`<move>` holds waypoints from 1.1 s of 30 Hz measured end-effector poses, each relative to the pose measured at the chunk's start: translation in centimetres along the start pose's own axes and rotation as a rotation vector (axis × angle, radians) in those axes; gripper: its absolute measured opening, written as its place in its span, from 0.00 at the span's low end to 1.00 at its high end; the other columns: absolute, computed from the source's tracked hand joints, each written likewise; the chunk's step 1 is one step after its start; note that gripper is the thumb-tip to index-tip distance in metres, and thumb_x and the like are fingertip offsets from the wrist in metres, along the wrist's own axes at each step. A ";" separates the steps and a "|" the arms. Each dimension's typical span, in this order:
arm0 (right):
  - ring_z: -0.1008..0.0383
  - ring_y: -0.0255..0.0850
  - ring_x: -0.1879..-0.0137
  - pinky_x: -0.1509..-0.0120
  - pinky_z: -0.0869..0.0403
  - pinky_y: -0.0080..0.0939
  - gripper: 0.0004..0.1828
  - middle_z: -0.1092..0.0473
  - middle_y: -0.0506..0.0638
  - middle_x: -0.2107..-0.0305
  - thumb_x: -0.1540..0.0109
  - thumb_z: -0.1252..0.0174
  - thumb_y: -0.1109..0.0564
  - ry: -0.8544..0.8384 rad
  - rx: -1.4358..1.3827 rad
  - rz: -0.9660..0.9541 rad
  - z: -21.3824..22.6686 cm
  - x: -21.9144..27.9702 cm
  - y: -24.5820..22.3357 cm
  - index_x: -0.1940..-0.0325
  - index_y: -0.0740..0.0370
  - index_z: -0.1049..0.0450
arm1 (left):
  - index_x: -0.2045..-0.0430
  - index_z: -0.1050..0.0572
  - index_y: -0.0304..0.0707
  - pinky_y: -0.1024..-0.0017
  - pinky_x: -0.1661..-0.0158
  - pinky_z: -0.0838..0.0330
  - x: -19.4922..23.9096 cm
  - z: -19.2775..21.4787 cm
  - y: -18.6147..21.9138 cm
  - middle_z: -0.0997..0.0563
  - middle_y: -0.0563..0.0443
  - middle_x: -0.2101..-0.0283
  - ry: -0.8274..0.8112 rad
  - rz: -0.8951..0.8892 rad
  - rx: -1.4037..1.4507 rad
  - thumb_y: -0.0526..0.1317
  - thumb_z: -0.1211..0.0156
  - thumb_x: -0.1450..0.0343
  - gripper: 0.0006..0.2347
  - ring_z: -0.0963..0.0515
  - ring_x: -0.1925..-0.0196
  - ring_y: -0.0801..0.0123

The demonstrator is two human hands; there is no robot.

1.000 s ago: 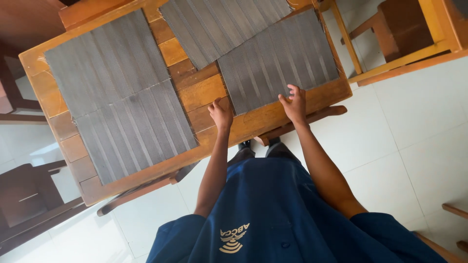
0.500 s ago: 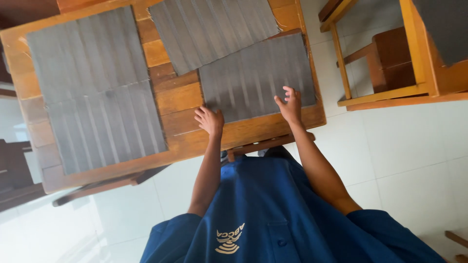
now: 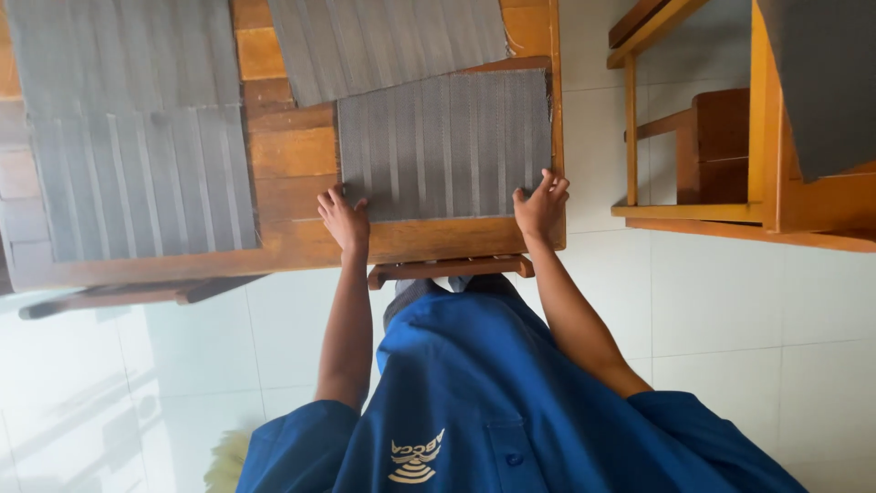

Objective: Arranging and aligning placemats on a wooden dining table in a restaurant.

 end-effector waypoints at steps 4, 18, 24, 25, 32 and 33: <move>0.36 0.56 0.42 0.43 0.30 0.58 0.38 0.42 0.58 0.46 0.45 0.27 0.50 0.044 0.007 0.024 0.8 1.0 -2.0 0.36 0.57 0.37 | 0.45 0.31 0.42 0.49 0.48 0.30 1.4 1.8 -1.9 0.30 0.43 0.45 0.031 0.051 0.039 0.39 0.25 0.37 0.26 0.29 0.42 0.45; 0.33 0.56 0.44 0.44 0.30 0.59 0.24 0.40 0.57 0.50 0.42 0.33 0.54 -0.054 -0.070 0.061 -1.2 2.1 -1.9 0.46 0.52 0.36 | 0.48 0.30 0.44 0.48 0.47 0.35 2.0 4.2 -5.8 0.28 0.47 0.49 0.058 0.112 0.133 0.39 0.27 0.37 0.24 0.29 0.44 0.47; 0.40 0.59 0.39 0.40 0.38 0.65 0.25 0.41 0.58 0.48 0.43 0.32 0.52 -0.018 0.033 -0.113 -0.6 2.5 -4.9 0.47 0.48 0.34 | 0.51 0.28 0.45 0.50 0.48 0.36 -0.1 4.1 -3.6 0.28 0.45 0.49 0.043 -0.100 -0.076 0.39 0.37 0.30 0.14 0.29 0.42 0.49; 0.40 0.59 0.39 0.40 0.38 0.65 0.25 0.41 0.58 0.48 0.43 0.32 0.52 -0.013 0.030 -0.122 -1.0 2.2 -5.5 0.47 0.48 0.34 | 0.51 0.28 0.45 0.50 0.48 0.36 -0.8 4.1 -3.1 0.28 0.45 0.49 0.040 -0.111 -0.077 0.39 0.37 0.30 0.14 0.29 0.42 0.49; 0.40 0.58 0.37 0.34 0.37 0.64 0.25 0.40 0.56 0.46 0.42 0.31 0.52 0.044 -0.074 0.070 -5.1 -1.4 -9.9 0.43 0.50 0.31 | 0.46 0.30 0.43 0.49 0.43 0.38 -6.9 3.6 -1.3 0.33 0.41 0.36 -0.011 -0.207 0.020 0.39 0.38 0.31 0.18 0.35 0.35 0.45; 0.41 0.59 0.36 0.33 0.37 0.64 0.25 0.40 0.57 0.45 0.42 0.31 0.52 0.038 -0.105 0.113 -5.1 -2.2 -10.9 0.43 0.51 0.31 | 0.45 0.30 0.44 0.49 0.41 0.38 -8.0 3.5 -1.0 0.34 0.43 0.35 -0.030 -0.196 0.029 0.39 0.38 0.30 0.19 0.36 0.33 0.46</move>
Point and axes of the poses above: each hand's wrist, its own x-axis away from the middle knuckle, its own z-axis out of the back of the hand, y = z × x, the point moved 4 cm from there along -x, towards the middle knuckle
